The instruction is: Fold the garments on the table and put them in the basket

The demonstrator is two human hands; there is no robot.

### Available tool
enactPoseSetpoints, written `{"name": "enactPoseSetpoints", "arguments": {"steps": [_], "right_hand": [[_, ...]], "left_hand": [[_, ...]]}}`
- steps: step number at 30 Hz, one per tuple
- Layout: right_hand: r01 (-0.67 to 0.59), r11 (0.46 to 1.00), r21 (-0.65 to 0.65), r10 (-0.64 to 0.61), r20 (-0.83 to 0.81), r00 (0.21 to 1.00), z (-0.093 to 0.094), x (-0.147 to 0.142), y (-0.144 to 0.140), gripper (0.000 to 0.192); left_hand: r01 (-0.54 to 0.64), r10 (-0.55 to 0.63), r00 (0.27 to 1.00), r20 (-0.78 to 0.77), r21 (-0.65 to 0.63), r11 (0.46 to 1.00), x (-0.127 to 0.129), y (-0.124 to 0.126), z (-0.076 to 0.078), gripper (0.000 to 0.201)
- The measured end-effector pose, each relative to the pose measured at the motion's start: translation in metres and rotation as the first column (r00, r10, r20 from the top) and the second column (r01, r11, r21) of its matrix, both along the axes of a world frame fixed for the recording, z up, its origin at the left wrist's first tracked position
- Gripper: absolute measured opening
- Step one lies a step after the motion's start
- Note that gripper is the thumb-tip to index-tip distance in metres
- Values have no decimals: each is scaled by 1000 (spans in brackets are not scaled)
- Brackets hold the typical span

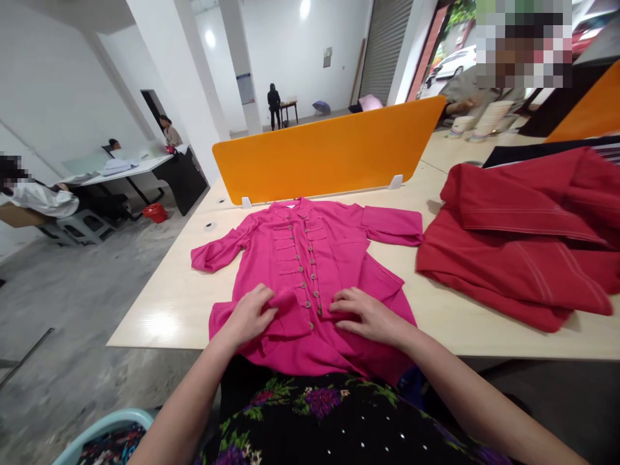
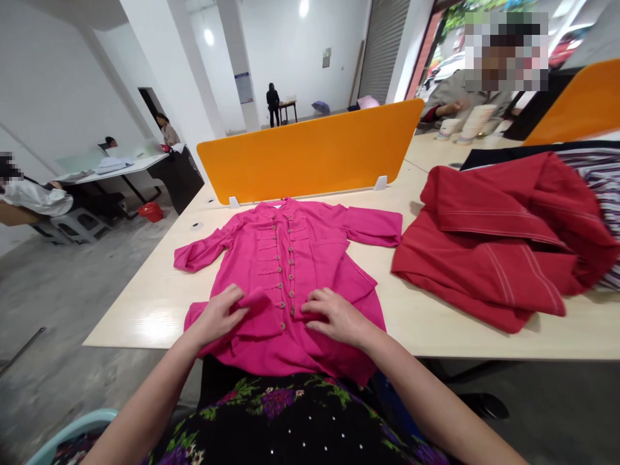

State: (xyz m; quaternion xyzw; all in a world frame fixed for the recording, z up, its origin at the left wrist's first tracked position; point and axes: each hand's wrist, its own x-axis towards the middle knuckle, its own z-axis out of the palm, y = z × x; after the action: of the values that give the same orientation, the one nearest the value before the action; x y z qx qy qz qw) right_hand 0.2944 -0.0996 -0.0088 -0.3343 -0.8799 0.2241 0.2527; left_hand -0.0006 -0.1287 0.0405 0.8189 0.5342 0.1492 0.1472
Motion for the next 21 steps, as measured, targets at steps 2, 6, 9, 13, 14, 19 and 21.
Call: {"name": "enactPoseSetpoints", "arguments": {"steps": [2,6,9,13,14,19,21], "right_hand": [[11,1000,18,-10,-25,1000,1,1,-3,18],[138,988,62,-133,-77,988,-7,0,-5,22],[111,989,97,-112,0,994,-12,-6,-5,35],[112,988,102,-109,-38,993,-9,-14,0,26],[153,984,89,-145,-96,985,-8,-14,3,26],[399,917,-13,-391,-232,891,-13,-11,28,24],[458,889,-16,-453,-184,872,-18,-10,34,25]], "left_hand": [[138,-139,990,-11,-63,988,6,-26,11,8],[246,-276,938,-211,-159,956,14,-60,11,21],[232,-250,937,-242,-101,967,14,-69,-3,33],[40,-40,999,-34,11,999,6,-66,-18,18],[-65,63,997,44,43,997,3,-62,-20,13],[-428,396,896,202,151,891,-14,-22,-22,17],[-441,424,897,121,199,875,-13,-5,-22,12]]}}
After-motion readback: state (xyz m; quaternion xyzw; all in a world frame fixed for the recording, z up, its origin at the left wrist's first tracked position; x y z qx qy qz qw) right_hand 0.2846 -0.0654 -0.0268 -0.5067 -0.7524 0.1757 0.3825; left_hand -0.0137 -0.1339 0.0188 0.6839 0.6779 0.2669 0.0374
